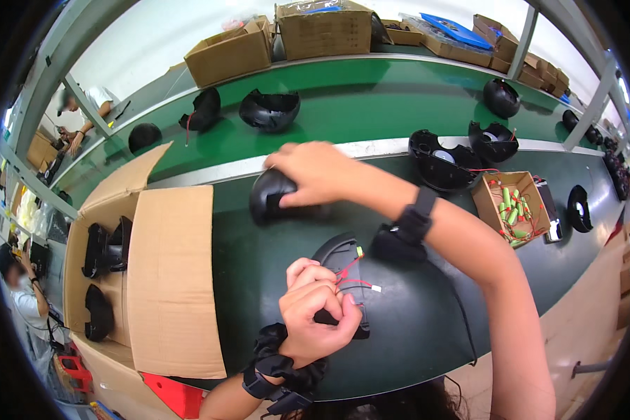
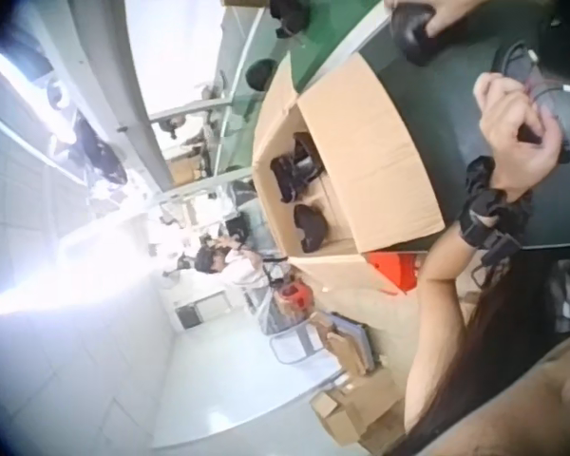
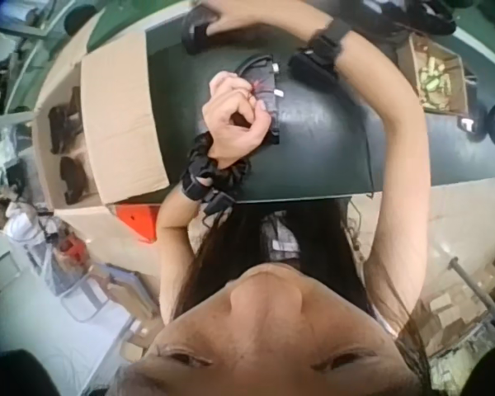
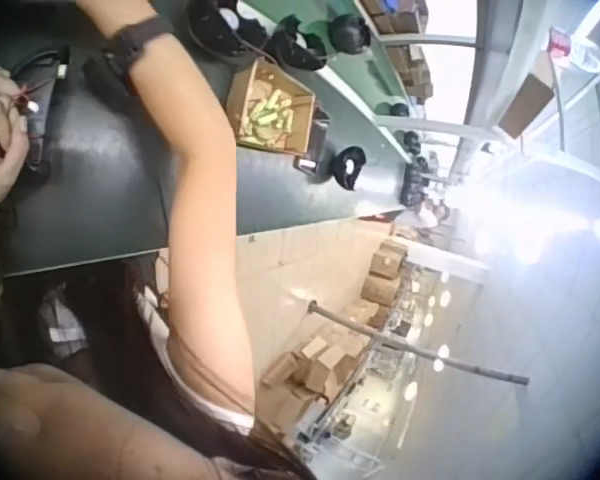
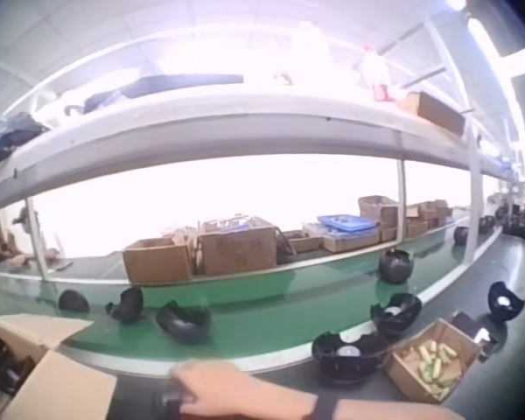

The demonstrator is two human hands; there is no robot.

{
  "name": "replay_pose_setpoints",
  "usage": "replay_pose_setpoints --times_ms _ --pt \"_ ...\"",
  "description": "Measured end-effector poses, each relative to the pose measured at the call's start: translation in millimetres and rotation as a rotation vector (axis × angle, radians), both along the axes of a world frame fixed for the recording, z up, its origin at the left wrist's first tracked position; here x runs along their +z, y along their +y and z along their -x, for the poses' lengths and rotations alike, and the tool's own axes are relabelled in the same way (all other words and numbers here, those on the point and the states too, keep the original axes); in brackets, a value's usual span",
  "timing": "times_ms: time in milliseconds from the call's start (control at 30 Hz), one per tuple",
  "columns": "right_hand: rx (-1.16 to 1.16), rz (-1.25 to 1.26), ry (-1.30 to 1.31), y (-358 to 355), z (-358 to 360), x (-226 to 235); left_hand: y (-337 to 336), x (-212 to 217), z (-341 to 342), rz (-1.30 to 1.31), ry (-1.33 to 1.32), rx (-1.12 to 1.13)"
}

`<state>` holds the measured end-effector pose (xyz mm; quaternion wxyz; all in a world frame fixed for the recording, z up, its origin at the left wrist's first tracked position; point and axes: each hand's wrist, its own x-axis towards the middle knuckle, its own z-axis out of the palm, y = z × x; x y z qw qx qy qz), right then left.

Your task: Assembling plastic electronic housings by inserting batteries and managing internal wiring on a factory assembly line.

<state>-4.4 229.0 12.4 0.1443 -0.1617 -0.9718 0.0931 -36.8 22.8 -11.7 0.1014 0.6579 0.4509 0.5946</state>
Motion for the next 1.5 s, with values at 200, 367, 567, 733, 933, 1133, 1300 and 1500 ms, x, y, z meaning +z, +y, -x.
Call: replay_pose_setpoints --times_ms 200,367,567,733,933,1133,1300,1500 --pt "-0.333 0.397 0.293 -13.4 -125.8 -2.2 2.0 -2.5 1.1 0.005 -0.045 -0.043" --pt "-0.477 0.7 0.362 -70.6 -174.0 -7.5 -1.6 -1.0 2.6 0.06 -0.02 -0.066" --pt "-0.334 0.726 0.378 -127.7 -169.9 -25.1 -2.2 6.0 -2.3 0.088 0.022 -0.09" --pt "-0.349 1.017 0.696 -149.7 -160.8 -43.4 -5.1 6.1 -4.6 0.11 0.05 -0.088" --pt "-0.322 1.123 0.759 -151.2 -163.8 -42.0 -8.0 9.5 -4.0 0.135 0.105 -0.083" --pt "-0.282 1.006 0.702 -149.7 -161.8 -40.8 -8.6 11.4 -3.0 0.165 0.126 -0.07" --pt "-0.266 0.978 0.712 -150.8 -160.8 -44.5 -5.8 11.1 -2.8 0.168 0.121 -0.099" --pt "-0.256 0.964 0.617 -150.3 -164.4 -33.0 -11.1 10.9 -2.2 0.175 0.146 -0.11"
